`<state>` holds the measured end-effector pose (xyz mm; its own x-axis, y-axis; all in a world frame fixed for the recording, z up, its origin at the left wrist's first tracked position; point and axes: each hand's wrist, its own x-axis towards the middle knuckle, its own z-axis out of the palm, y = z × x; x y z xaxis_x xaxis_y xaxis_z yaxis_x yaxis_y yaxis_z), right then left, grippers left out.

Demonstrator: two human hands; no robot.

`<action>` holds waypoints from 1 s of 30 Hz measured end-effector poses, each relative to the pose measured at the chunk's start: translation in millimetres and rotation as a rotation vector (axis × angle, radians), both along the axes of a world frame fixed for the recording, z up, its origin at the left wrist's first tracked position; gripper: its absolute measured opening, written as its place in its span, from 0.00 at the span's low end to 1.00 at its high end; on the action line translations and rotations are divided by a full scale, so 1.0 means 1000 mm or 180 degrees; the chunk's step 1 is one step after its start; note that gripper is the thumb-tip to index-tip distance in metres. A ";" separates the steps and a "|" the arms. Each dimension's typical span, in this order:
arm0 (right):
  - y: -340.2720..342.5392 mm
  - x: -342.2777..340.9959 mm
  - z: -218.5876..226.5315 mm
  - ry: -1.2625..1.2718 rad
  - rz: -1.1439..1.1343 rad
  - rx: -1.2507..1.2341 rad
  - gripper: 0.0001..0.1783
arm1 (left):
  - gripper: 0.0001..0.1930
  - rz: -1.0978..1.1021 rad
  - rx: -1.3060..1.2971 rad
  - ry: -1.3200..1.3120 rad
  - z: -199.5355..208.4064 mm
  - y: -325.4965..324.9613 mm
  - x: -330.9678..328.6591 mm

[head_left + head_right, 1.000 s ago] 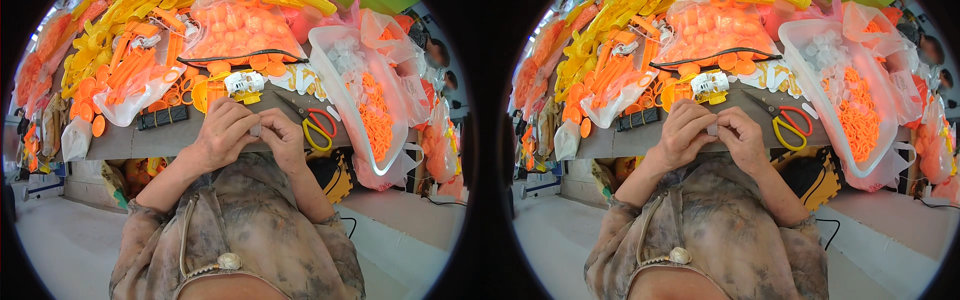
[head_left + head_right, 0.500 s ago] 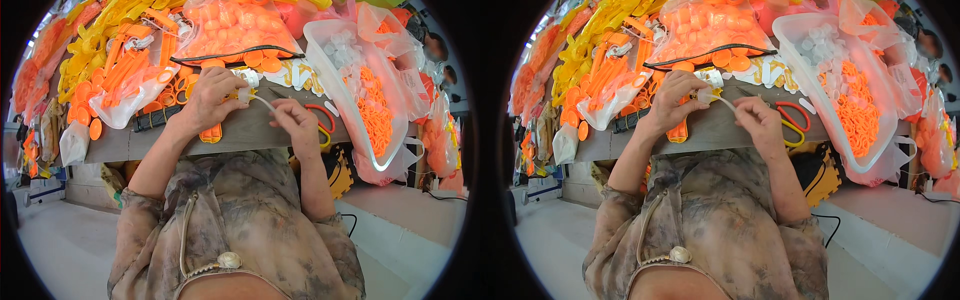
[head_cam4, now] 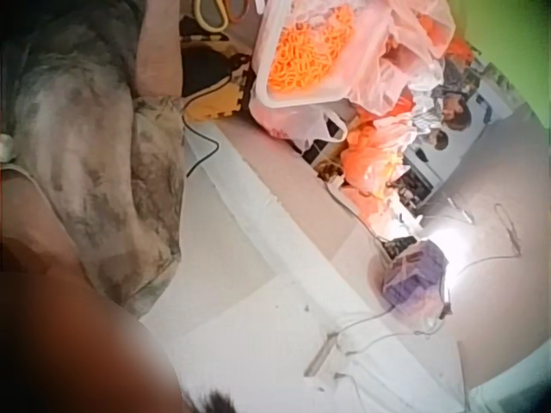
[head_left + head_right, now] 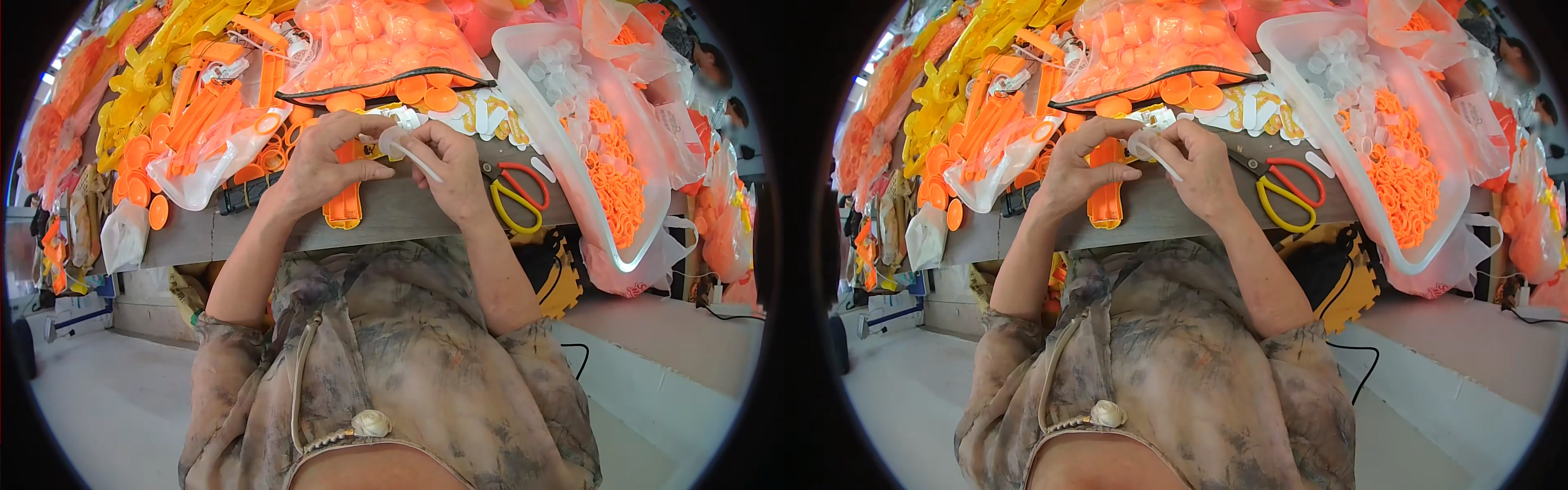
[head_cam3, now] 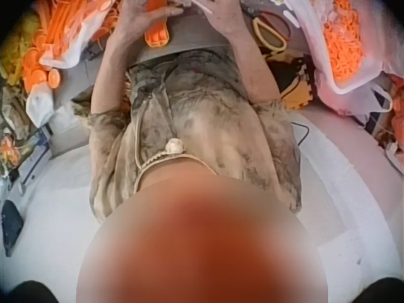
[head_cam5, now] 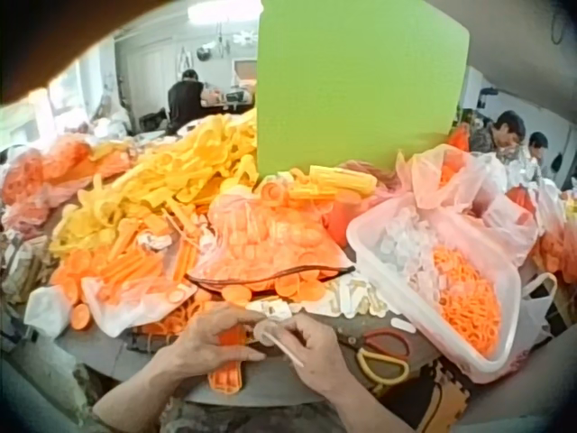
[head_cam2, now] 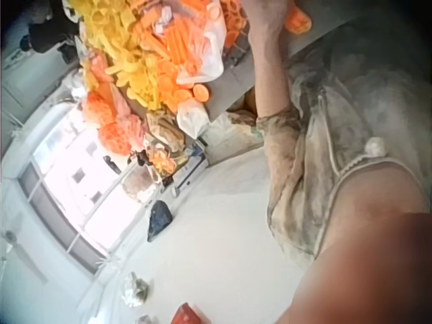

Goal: Assembling a yellow and orange plastic toy gun by joining parts and applying components.

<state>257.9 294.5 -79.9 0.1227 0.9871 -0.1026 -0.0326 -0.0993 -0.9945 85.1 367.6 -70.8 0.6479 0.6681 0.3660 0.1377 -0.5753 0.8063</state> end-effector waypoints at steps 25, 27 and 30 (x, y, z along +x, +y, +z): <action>-0.017 -0.017 -0.028 0.1993 -0.0708 -0.0141 0.17 | 0.11 -0.0491 0.1451 0.0306 -0.015 0.019 0.015; -0.018 -0.019 -0.036 0.2049 -0.0645 0.0102 0.16 | 0.12 -0.0436 0.1486 0.0356 -0.016 0.021 0.016; -0.021 -0.023 -0.034 0.2176 -0.0682 0.0103 0.17 | 0.12 -0.0426 0.1504 0.0436 -0.017 0.023 0.015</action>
